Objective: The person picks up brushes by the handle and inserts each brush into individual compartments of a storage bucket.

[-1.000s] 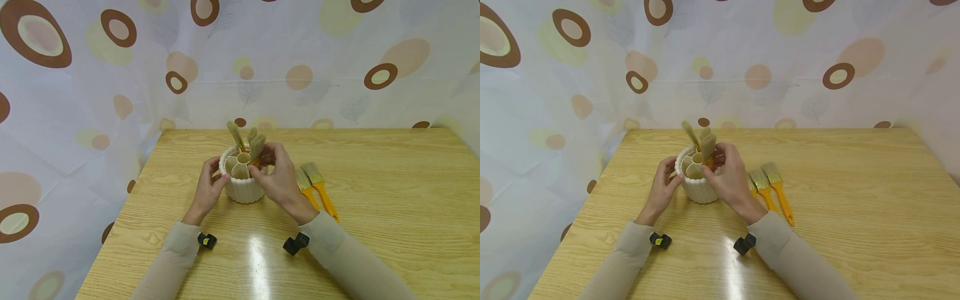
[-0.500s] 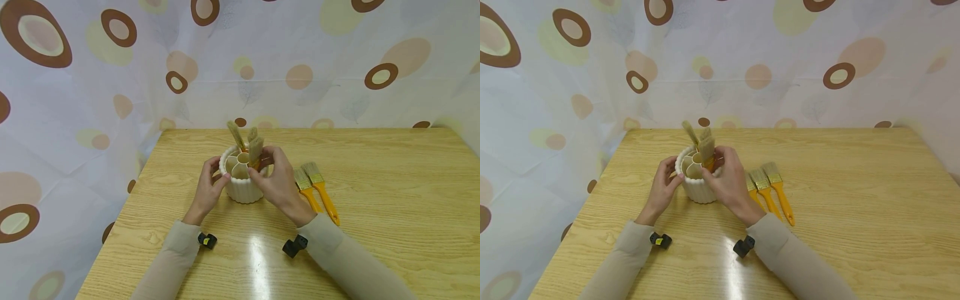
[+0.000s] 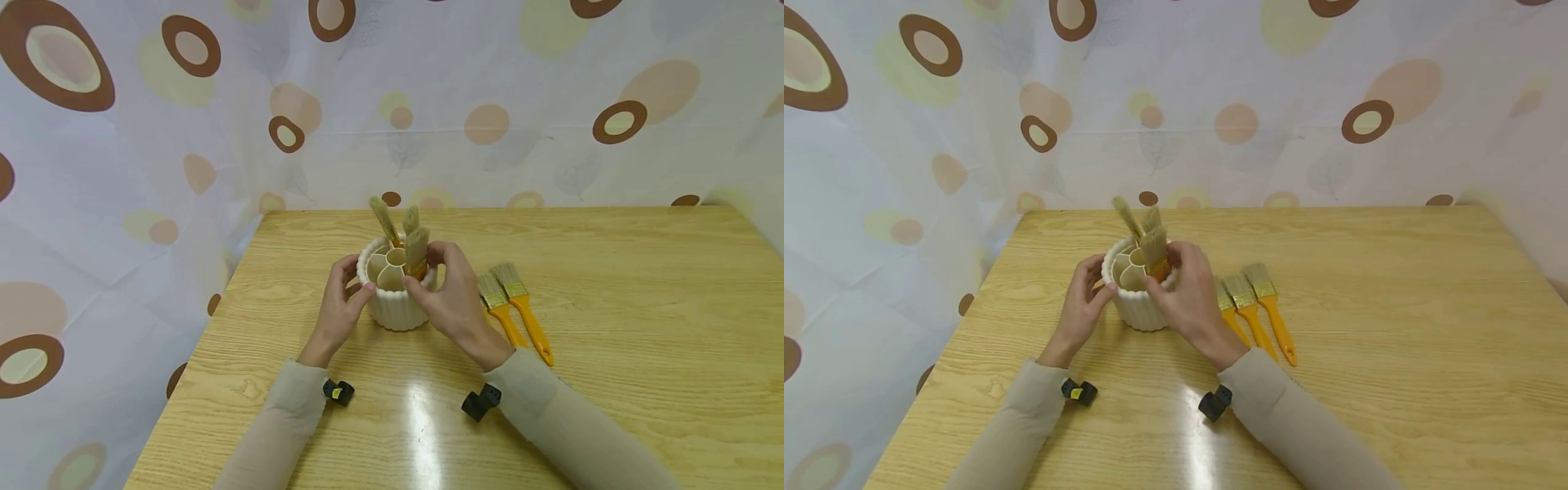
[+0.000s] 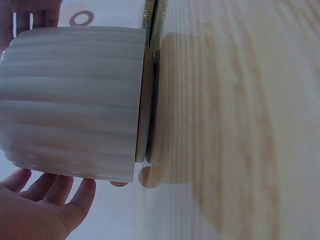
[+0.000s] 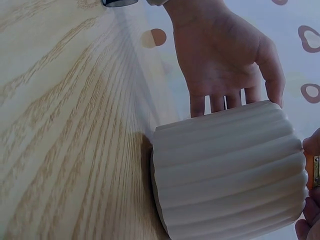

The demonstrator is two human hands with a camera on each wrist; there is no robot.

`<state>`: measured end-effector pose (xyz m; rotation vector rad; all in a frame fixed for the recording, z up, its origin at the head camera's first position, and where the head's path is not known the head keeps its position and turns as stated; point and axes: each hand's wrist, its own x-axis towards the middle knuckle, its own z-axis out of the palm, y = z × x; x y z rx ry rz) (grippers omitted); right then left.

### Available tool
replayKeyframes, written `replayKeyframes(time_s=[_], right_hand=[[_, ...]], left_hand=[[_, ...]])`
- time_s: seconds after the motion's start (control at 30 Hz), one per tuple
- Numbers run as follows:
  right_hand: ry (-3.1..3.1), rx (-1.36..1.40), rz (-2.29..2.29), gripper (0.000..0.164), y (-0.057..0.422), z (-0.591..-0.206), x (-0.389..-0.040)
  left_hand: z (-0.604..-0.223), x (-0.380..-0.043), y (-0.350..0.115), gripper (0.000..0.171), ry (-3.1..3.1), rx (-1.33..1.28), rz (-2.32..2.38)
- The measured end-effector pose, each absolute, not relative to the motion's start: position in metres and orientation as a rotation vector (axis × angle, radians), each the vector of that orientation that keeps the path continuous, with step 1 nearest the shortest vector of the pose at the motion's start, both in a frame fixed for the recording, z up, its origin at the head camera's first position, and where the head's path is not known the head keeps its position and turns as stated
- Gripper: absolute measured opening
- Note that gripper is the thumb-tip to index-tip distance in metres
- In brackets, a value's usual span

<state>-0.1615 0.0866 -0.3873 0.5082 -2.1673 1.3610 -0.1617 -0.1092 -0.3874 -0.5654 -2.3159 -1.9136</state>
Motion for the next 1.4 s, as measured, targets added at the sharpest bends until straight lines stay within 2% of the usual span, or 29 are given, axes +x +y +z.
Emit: replayKeyframes(time_s=[1.4], right_hand=[[-2.277, 0.454, 1.329, 0.053, 0.0911, -0.3868, -0.1562]], left_hand=[[-0.3871, -0.1622, -0.1104, 0.05, -2.308, -0.586, -1.911]])
